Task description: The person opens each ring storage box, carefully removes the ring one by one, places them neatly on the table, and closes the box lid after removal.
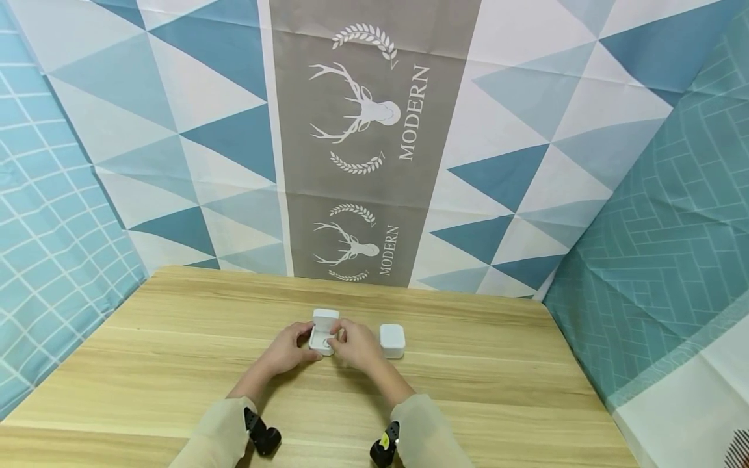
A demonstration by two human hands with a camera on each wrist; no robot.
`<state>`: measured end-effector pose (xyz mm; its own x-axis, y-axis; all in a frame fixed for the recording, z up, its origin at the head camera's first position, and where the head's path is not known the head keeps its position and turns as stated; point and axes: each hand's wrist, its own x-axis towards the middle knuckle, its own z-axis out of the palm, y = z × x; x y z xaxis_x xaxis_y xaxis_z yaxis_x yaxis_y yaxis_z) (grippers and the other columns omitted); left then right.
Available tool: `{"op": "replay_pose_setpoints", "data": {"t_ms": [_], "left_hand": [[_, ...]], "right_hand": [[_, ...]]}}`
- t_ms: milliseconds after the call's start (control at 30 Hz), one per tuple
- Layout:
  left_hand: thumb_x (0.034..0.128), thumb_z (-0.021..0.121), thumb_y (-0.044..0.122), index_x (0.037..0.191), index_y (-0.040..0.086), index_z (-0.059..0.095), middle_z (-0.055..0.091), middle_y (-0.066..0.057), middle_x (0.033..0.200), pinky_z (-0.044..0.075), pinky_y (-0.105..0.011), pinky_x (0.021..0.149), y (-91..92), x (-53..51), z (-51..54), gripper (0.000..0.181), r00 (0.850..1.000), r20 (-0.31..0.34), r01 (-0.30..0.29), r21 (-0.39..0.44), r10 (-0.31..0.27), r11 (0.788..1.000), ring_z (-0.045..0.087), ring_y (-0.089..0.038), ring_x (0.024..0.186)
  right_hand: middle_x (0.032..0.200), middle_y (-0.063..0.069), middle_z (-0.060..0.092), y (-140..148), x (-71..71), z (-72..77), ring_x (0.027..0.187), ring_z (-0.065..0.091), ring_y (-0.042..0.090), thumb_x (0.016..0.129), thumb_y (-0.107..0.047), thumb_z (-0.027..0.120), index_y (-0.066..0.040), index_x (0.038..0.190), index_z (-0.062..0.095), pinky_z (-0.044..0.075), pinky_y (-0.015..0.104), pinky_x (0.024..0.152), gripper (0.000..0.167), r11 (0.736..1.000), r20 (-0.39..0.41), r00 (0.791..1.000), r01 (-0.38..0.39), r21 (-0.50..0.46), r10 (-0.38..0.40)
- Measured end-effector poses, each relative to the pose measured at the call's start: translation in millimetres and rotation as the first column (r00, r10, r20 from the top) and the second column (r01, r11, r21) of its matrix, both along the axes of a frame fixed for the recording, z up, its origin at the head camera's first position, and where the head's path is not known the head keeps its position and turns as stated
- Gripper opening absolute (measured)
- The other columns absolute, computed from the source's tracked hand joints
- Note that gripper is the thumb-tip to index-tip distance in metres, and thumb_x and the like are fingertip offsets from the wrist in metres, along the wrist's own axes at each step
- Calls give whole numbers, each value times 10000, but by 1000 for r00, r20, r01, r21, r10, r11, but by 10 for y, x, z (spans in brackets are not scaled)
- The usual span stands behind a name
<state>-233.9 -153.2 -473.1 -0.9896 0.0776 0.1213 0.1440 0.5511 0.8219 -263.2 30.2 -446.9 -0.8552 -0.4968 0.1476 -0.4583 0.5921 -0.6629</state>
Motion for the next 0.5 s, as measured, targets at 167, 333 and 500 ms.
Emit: {"op": "replay_pose_setpoints", "data": {"t_ms": [167, 333, 500], "left_hand": [[691, 807, 96, 1289, -62, 512, 591, -173, 1188, 389, -482, 1040, 8, -25, -18, 686, 1000, 13, -17, -10, 18, 1000, 516, -328, 1173], [694, 805, 101, 1292, -55, 513, 592, -166, 1194, 394, -479, 1035, 11, -13, 1, 684, 1000, 11, -19, -7, 20, 1000, 516, -321, 1174], [697, 803, 103, 1294, -74, 500, 584, -184, 1206, 394, -484, 1034, 3, -20, -18, 693, 1000, 11, -15, -17, 15, 1000, 511, -338, 1179]], "right_hand": [[603, -63, 533, -21, -8, -1, 497, 441, 48, 869, -233, 636, -142, 965, 635, 374, 194, 461, 132, 998, -23, 1000, 16, 53, -14], [608, -64, 528, -40, -22, -11, 505, 435, 54, 872, -232, 629, -148, 953, 634, 366, 200, 461, 117, 996, -27, 999, 24, 83, -21], [612, -71, 522, -66, -32, -20, 506, 434, 59, 870, -241, 629, -154, 945, 634, 360, 206, 463, 114, 995, -24, 999, 28, 99, -26]]}}
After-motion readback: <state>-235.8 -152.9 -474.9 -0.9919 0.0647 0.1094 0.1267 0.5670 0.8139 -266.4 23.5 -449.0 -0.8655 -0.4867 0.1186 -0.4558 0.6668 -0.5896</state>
